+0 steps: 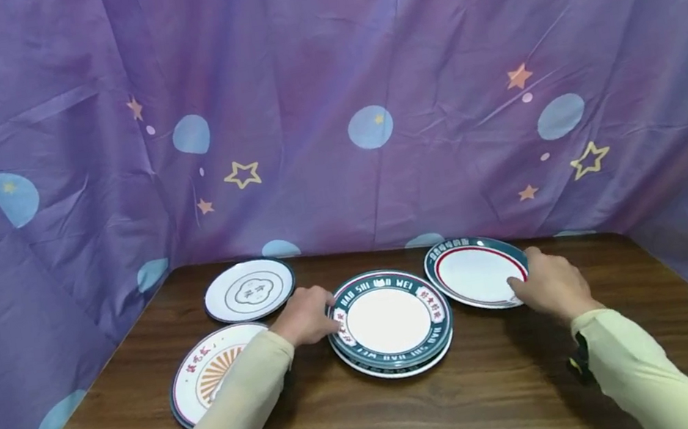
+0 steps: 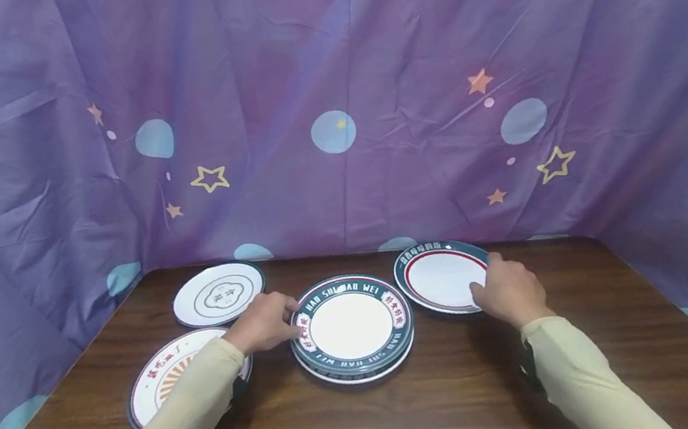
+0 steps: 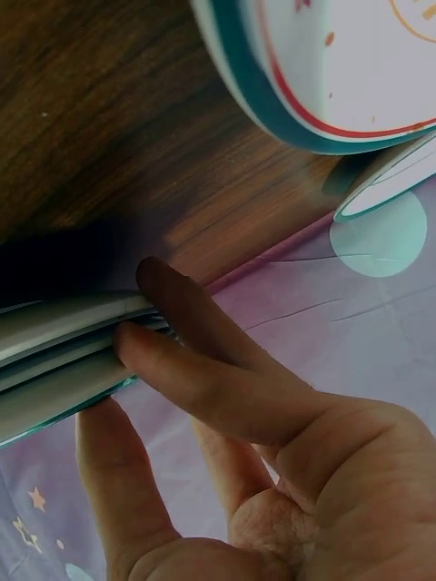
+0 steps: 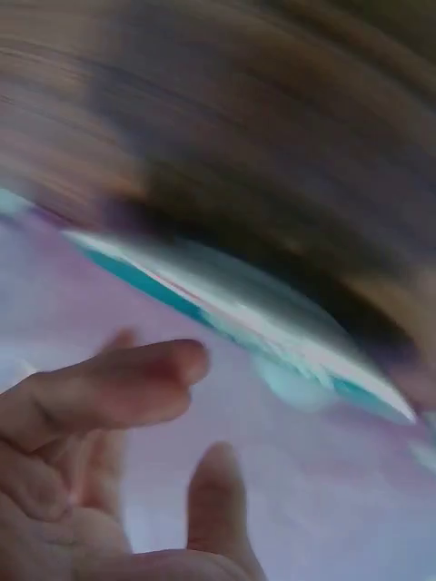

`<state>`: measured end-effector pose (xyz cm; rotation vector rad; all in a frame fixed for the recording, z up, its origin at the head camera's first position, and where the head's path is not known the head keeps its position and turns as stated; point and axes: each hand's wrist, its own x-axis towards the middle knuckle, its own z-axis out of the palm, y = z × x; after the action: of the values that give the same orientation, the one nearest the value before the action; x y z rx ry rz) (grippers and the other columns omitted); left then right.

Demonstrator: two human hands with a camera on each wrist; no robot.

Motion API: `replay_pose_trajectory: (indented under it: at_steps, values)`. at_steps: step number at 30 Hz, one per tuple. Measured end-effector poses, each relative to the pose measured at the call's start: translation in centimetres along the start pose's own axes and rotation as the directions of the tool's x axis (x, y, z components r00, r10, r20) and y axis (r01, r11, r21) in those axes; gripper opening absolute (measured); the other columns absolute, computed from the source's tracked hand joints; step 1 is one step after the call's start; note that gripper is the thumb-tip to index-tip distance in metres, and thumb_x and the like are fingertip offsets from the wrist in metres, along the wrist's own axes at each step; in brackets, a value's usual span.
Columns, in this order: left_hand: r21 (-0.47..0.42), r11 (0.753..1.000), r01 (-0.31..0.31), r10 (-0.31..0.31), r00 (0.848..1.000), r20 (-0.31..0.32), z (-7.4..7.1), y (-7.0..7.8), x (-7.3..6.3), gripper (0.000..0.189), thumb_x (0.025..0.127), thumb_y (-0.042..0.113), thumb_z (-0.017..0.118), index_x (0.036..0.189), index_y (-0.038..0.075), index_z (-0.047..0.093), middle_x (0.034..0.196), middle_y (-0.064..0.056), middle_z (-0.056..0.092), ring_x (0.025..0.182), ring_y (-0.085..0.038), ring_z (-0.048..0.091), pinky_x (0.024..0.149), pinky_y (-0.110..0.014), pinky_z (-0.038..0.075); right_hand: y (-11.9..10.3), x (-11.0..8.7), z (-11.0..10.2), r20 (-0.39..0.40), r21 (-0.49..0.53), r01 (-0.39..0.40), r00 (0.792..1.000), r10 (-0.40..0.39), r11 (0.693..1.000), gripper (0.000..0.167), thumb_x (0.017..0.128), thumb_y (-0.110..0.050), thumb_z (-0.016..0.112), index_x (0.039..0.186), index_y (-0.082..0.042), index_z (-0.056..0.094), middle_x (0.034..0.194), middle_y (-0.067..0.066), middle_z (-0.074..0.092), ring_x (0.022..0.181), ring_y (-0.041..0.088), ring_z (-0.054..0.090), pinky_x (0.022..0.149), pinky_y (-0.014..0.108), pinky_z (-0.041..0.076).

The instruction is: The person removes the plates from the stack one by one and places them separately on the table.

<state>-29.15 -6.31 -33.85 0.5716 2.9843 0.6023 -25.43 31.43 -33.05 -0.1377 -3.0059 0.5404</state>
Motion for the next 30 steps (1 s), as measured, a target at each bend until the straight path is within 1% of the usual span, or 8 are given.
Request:
replay_pose_trajectory:
  at_steps: [2, 4, 8, 11, 17, 25, 29, 30]
  values:
    - [0.007, 1.000, -0.002, 0.002, 1.000, -0.008, -0.1, 0.1, 0.1, 0.044, 0.080, 0.020, 0.081, 0.119, 0.003, 0.072, 0.126, -0.014, 0.071, 0.124, -0.035, 0.061, 0.108, -0.044, 0.048, -1.7, -0.4, 0.2, -0.008, 0.008, 0.104, 0.995, -0.104, 0.995, 0.055, 0.092, -0.028, 0.063, 0.125, 0.014, 0.053, 0.094, 0.027, 0.073, 0.069, 0.031, 0.071, 0.067, 0.045, 0.056]
    - [0.009, 1.000, 0.001, -0.001, 1.000, -0.013, -0.2, 0.2, 0.2, 0.044, 0.081, 0.021, 0.082, 0.120, 0.004, 0.072, 0.127, -0.015, 0.070, 0.124, -0.035, 0.061, 0.108, -0.044, 0.048, -3.5, -0.8, 0.7, 0.024, 0.099, 0.183, 0.982, -0.186, 0.978, 0.050, 0.093, -0.025, 0.063, 0.125, 0.012, 0.057, 0.086, 0.019, 0.076, 0.058, 0.020, 0.069, 0.061, 0.038, 0.056]
    - [0.009, 1.000, 0.007, -0.007, 1.000, -0.002, -0.1, 0.1, 0.1, 0.044, 0.080, 0.022, 0.083, 0.119, 0.004, 0.072, 0.126, -0.015, 0.071, 0.124, -0.035, 0.061, 0.109, -0.044, 0.047, -6.2, -1.4, 2.4, 0.084, 0.270, 0.224, 0.964, -0.254, 0.937, 0.048, 0.093, -0.020, 0.066, 0.129, 0.010, 0.055, 0.087, 0.017, 0.076, 0.055, 0.016, 0.068, 0.051, 0.029, 0.055]
    - [0.004, 1.000, 0.008, -0.008, 1.000, -0.002, 0.1, 0.1, -0.1, 0.044, 0.081, 0.024, 0.083, 0.120, 0.006, 0.072, 0.127, -0.014, 0.071, 0.125, -0.035, 0.060, 0.109, -0.044, 0.047, -7.3, -1.5, 3.7, 0.078, 0.301, 0.234, 0.960, -0.268, 0.924, 0.054, 0.089, -0.017, 0.070, 0.133, 0.009, 0.052, 0.089, 0.016, 0.074, 0.058, 0.017, 0.068, 0.054, 0.028, 0.055]
    - [-0.021, 1.000, 0.002, -0.003, 1.000, -0.021, 0.3, 0.0, -0.3, 0.034, 0.085, 0.016, 0.071, 0.119, 0.012, 0.074, 0.127, -0.011, 0.071, 0.121, -0.030, 0.064, 0.103, -0.043, 0.052, -7.7, -1.5, 4.6, -0.001, 0.241, 0.274, 0.959, -0.282, 0.931, 0.060, 0.080, -0.019, 0.078, 0.130, 0.005, 0.056, 0.088, 0.014, 0.072, 0.077, 0.019, 0.064, 0.069, 0.033, 0.050]
    - [0.048, 0.999, -0.026, 0.027, 0.999, -0.033, 0.5, 0.4, -0.4, 0.044, 0.071, 0.007, 0.075, 0.113, 0.020, 0.078, 0.124, -0.011, 0.073, 0.109, -0.030, 0.067, 0.090, -0.041, 0.054, -7.2, -1.4, 5.4, -0.023, 0.316, 0.257, 0.965, -0.263, 0.914, 0.050, 0.074, -0.013, 0.081, 0.120, 0.000, 0.066, 0.108, 0.021, 0.071, 0.096, 0.028, 0.063, 0.084, 0.035, 0.047]
    - [0.053, 0.998, -0.021, 0.022, 1.000, -0.020, 0.5, 0.5, -0.3, 0.045, 0.073, 0.005, 0.075, 0.114, 0.021, 0.077, 0.127, -0.010, 0.071, 0.110, -0.029, 0.066, 0.092, -0.042, 0.054, -6.9, -1.2, 5.6, -0.035, 0.351, 0.236, 0.970, -0.239, 0.906, 0.049, 0.072, -0.007, 0.081, 0.118, 0.001, 0.069, 0.117, 0.022, 0.070, 0.103, 0.029, 0.061, 0.089, 0.035, 0.045]
    - [0.052, 0.998, -0.017, 0.018, 1.000, -0.016, 0.5, 0.6, -0.2, 0.045, 0.073, 0.004, 0.074, 0.114, 0.022, 0.077, 0.127, -0.010, 0.071, 0.110, -0.029, 0.066, 0.092, -0.042, 0.053, -6.8, -1.2, 5.6, -0.028, 0.378, 0.220, 0.974, -0.226, 0.899, 0.049, 0.072, -0.005, 0.081, 0.118, 0.002, 0.069, 0.119, 0.023, 0.069, 0.099, 0.029, 0.062, 0.085, 0.034, 0.048]
